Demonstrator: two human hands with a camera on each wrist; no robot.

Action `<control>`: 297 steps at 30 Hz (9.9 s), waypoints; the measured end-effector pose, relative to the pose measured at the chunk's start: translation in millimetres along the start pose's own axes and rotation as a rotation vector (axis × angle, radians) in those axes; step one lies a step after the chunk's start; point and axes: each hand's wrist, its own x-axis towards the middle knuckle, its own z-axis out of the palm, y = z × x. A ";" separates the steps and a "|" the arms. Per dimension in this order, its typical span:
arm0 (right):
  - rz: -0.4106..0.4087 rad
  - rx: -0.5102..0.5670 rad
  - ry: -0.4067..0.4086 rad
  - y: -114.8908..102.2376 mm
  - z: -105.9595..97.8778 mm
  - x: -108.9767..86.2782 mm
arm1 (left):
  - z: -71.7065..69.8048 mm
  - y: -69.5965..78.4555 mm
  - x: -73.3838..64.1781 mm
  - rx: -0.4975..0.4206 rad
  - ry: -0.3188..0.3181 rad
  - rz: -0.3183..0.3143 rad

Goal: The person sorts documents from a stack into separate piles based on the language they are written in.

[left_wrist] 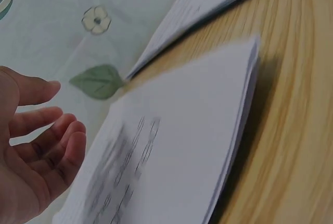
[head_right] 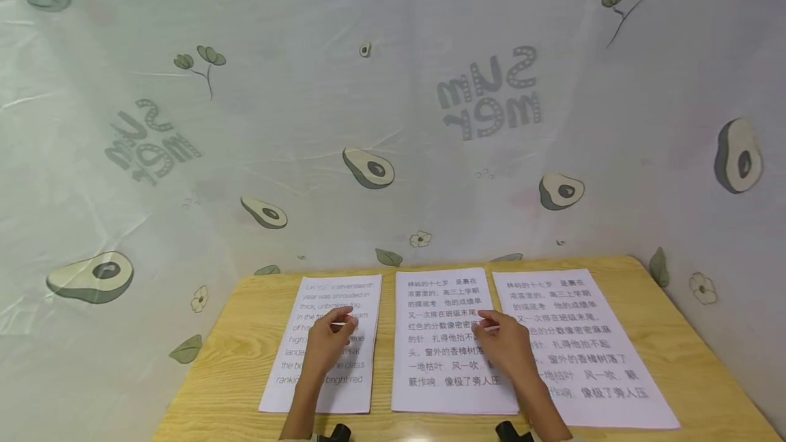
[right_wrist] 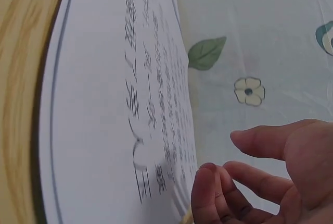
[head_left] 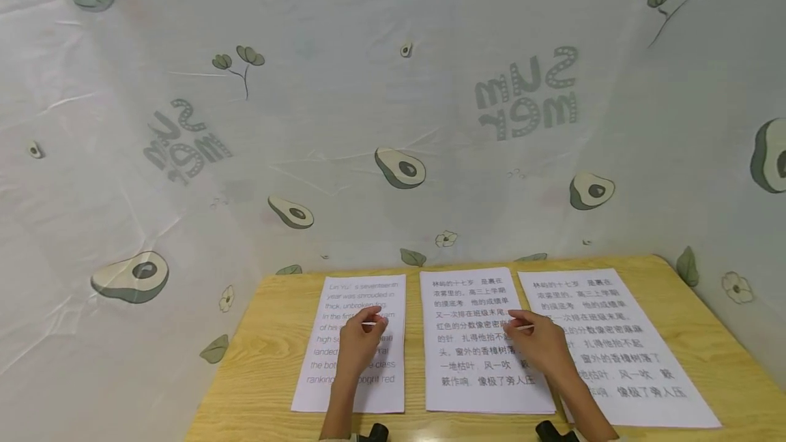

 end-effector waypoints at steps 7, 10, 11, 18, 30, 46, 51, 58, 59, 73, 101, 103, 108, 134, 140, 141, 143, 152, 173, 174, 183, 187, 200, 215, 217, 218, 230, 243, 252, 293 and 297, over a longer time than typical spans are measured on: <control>0.010 -0.040 -0.020 14.7 -13.8 1.3 | 31.0 17.5 1.1 -0.063 -0.038 0.000; 0.014 -0.051 -0.020 19.7 -15.1 2.8 | 42.4 21.8 1.9 -0.069 -0.053 -0.006; 0.013 -0.054 -0.019 21.0 -15.4 3.2 | 45.9 23.0 1.9 -0.071 -0.058 -0.008; 0.006 -0.105 -0.010 25.8 -16.2 2.8 | 64.1 26.6 -6.3 -0.063 -0.084 -0.005; 0.017 -0.113 -0.037 22.3 -11.2 2.8 | 77.2 27.6 -10.1 0.055 -0.085 0.036; -0.004 -0.141 -0.017 14.5 -12.9 -1.7 | 77.5 32.5 -13.0 0.058 -0.071 -0.003; -0.002 -0.126 0.002 12.7 -12.9 -2.6 | 78.0 32.2 -13.6 0.046 -0.072 -0.002; -0.008 -0.109 0.008 10.0 -14.5 -3.2 | 78.0 33.1 -15.3 0.031 -0.054 0.039; -0.009 -0.102 0.008 10.0 -14.6 -3.3 | 78.2 33.3 -15.5 0.031 -0.052 0.042; -0.022 -0.053 0.025 7.9 -16.3 -5.3 | 83.4 36.9 -17.9 -0.012 -0.021 0.044; 0.013 -0.026 0.022 20.9 -50.3 -3.5 | 87.3 57.4 -23.4 -0.138 -0.025 0.034; 0.012 -0.036 0.038 23.6 -54.7 -2.1 | 90.0 61.9 -24.8 -0.151 -0.025 0.038; 0.023 -0.055 0.065 31.6 -63.2 -0.6 | 100.1 70.8 -28.2 -0.176 -0.025 0.023; 0.131 -0.049 0.016 107.8 -135.7 1.3 | 188.6 112.4 -48.7 -0.387 -0.015 -0.001; 0.126 -0.046 -0.021 127.9 -155.5 4.3 | 206.9 119.9 -53.7 -0.413 -0.018 0.002; 0.133 -0.044 -0.025 128.6 -158.0 4.0 | 209.8 120.4 -54.1 -0.414 -0.022 -0.005; 0.142 -0.041 -0.040 130.4 -162.9 3.9 | 215.3 119.9 -55.0 -0.411 -0.030 -0.007; 0.159 -0.071 -0.050 144.4 -171.5 7.1 | 233.6 123.5 -56.0 -0.389 -0.026 -0.004; 0.154 -0.121 -0.023 153.7 -179.7 4.3 | 249.3 131.2 -53.6 -0.241 -0.077 0.025; 0.150 -0.141 -0.009 152.3 -178.8 3.9 | 249.2 131.6 -53.0 -0.236 -0.082 0.022; 0.130 -0.252 0.064 144.7 -174.3 1.4 | 244.7 136.5 -52.7 -0.203 -0.100 0.016; 0.122 -0.301 0.083 138.8 -175.0 -1.9 | 236.1 137.8 -51.9 -0.210 -0.103 0.019; 0.063 -0.253 -0.011 106.8 -143.4 -5.8 | 184.8 110.4 -45.3 -0.235 -0.059 0.007; -0.028 -0.065 -0.108 52.8 -74.2 -2.0 | 126.8 62.6 -34.7 -0.151 -0.028 0.044; -0.039 -0.052 -0.109 47.7 -67.4 -1.7 | 118.4 57.5 -33.3 -0.127 -0.023 0.045; -0.044 -0.044 -0.109 45.8 -64.2 -1.5 | 114.4 55.3 -32.8 -0.116 -0.020 0.047; -0.075 -0.068 -0.095 34.1 -37.7 0.6 | 76.9 39.4 -27.6 -0.061 0.002 0.051; -0.071 -0.125 -0.065 39.7 -26.1 4.2 | 72.7 27.8 -24.6 0.015 -0.020 0.078; -0.104 -0.170 -0.053 39.0 -19.6 2.6 | 71.9 26.6 -23.2 0.082 -0.047 0.095; -0.136 -0.114 0.006 18.2 -28.0 -7.9 | 73.3 41.7 -27.5 -0.062 -0.021 0.086; -0.159 -0.101 0.034 16.6 -30.1 -8.7 | 71.9 44.7 -27.6 -0.082 -0.007 0.089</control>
